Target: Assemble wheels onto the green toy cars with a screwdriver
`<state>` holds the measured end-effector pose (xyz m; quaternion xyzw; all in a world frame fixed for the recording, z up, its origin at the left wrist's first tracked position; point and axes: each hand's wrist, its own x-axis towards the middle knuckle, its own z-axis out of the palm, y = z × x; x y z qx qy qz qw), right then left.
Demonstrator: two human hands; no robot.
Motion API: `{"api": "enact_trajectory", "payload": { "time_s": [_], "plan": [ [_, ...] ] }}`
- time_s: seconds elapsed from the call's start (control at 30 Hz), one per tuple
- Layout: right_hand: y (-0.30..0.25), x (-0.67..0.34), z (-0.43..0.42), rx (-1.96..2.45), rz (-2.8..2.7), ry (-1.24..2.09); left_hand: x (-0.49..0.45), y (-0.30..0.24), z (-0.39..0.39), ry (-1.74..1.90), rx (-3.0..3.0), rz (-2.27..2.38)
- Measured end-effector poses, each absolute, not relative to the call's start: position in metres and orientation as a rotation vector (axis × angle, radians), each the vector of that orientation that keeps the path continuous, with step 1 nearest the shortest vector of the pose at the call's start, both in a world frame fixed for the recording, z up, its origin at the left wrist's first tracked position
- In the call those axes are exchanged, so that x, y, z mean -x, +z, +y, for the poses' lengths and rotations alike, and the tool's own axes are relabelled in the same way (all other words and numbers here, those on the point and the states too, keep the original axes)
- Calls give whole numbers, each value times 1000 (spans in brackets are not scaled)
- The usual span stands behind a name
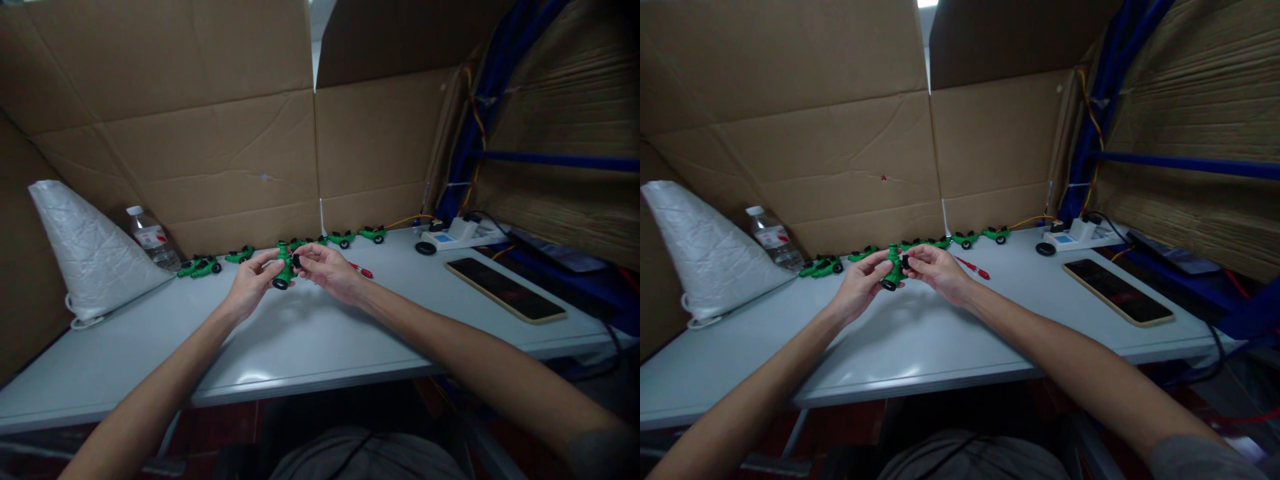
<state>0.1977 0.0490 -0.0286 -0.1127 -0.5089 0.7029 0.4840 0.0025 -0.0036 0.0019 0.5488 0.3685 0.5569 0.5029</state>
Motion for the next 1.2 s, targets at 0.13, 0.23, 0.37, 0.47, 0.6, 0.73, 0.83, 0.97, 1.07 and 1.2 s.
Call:
{"api": "enact_trajectory", "payload": {
  "time_s": [0.13, 0.23, 0.37, 0.47, 0.6, 0.73, 0.83, 0.97, 1.07, 1.2],
  "plan": [
    [-27, -197, 47, 311, -1294, 1633, -2, -1, -1, 1347, -1348, 926],
    [-27, -195, 45, 356, -1383, 1482, 0, -5, 2, 1370, -1408, 984],
    [-28, -192, 46, 363, -1473, 1326, 3, -7, 7, 1475, -1666, 1077],
    [-29, -190, 49, 361, -1491, 1277, 6, -8, 11, 1507, -1816, 1095],
    [-31, -190, 52, 384, -1512, 1278, 8, -9, 13, 1514, -1769, 1111],
    [-30, -193, 49, 410, -1603, 1162, 6, -6, 11, 1486, -1633, 1147],
    [-28, -196, 45, 451, -1690, 998, 4, -4, 8, 1467, -1565, 1145],
    [-25, -200, 41, 518, -1759, 874, 4, -3, 6, 1432, -1562, 1147],
    [-25, -201, 43, 542, -1787, 876, 5, -3, 6, 1389, -1598, 1121],
    [-28, -198, 47, 581, -1809, 954, 5, -3, 6, 1365, -1628, 1120]
  ]
}}
